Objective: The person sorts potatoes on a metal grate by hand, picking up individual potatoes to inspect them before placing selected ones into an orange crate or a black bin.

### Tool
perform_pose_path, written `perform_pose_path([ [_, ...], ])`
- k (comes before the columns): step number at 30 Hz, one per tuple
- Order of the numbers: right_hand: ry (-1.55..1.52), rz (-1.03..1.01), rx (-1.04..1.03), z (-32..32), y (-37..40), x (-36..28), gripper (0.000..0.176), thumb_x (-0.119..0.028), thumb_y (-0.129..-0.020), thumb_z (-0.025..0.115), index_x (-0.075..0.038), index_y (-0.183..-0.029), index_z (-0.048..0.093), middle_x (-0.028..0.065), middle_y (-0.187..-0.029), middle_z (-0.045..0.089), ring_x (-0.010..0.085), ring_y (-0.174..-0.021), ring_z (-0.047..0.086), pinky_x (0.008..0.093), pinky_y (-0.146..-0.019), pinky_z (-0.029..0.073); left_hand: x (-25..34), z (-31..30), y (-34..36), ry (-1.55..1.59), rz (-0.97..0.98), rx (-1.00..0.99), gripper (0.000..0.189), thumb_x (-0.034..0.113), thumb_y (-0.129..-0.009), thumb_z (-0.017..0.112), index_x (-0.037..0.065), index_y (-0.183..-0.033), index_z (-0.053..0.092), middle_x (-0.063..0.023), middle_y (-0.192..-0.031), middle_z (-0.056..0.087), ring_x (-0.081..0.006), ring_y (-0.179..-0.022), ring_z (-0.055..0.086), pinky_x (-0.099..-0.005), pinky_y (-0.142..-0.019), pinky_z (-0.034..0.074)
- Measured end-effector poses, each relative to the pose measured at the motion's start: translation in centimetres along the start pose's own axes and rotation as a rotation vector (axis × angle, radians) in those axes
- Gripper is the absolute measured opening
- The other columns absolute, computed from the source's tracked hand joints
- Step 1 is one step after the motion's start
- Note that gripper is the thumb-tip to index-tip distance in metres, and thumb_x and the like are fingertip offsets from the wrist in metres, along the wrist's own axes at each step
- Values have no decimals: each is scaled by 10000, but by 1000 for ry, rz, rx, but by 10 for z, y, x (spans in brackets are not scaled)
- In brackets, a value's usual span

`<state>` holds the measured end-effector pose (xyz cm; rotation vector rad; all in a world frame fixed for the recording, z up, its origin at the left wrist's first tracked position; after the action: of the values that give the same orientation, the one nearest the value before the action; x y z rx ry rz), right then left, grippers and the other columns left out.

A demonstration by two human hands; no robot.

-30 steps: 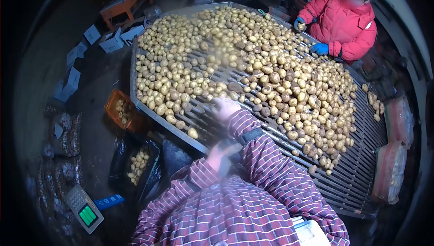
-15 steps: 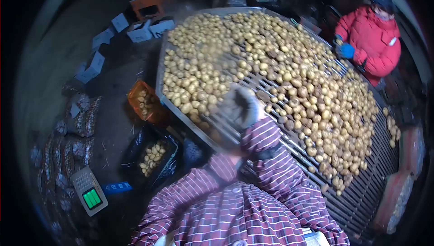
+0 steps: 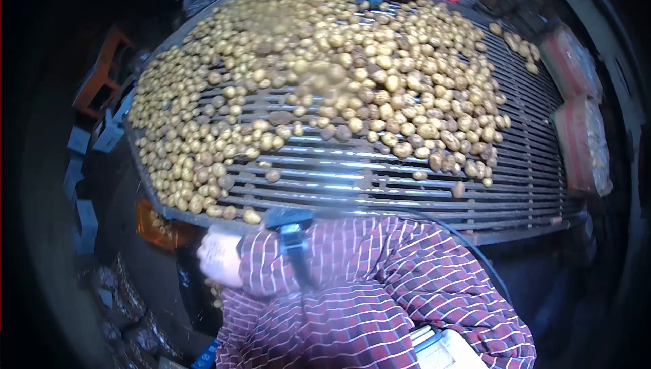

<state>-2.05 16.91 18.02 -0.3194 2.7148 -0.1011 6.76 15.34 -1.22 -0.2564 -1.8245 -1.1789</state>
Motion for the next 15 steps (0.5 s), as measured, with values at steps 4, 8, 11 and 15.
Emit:
perform_pose_path([
  [4,292,-53,172,-13,-2,-24,120,-245,-733,588,-127,-746,606,45,-790,564,242,-795,553,399,-693,410,-23,-28,13,-6,-66,76,392,190,-863,690,-9,-1177,567,-61,-1049,618,-165,-935,545,-319,-846,446],
  [8,162,-46,170,-1,8,-13,120,-212,-761,553,-117,-793,619,58,-844,569,247,-814,551,418,-739,394,-33,-32,22,3,-86,88,395,189,-864,688,-11,-1182,565,-65,-1057,620,-168,-941,549,-322,-850,448],
  [11,157,-58,255,-30,21,-22,120,-261,-729,630,-160,-791,649,3,-796,578,233,-796,576,389,-738,421,-30,-23,22,-12,-74,53,397,188,-865,686,-12,-1186,564,-68,-1062,621,-170,-946,552,-325,-853,449],
  [15,-176,-221,247,-40,31,-30,195,-301,-698,650,-145,-814,659,15,-826,593,235,-838,594,376,-755,450,-2,15,-2,-73,12,-64,400,187,-866,684,-13,-1191,562,-72,-1069,622,-173,-952,556,-328,-857,451],
])
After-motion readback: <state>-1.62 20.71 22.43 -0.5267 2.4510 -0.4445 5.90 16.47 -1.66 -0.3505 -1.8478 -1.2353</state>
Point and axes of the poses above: each hand's wrist, its own y-axis away from the middle knuckle, its own z-axis out of the palm, x = y × z, the point moved 9 cm from there along -y, towards the middle knuckle
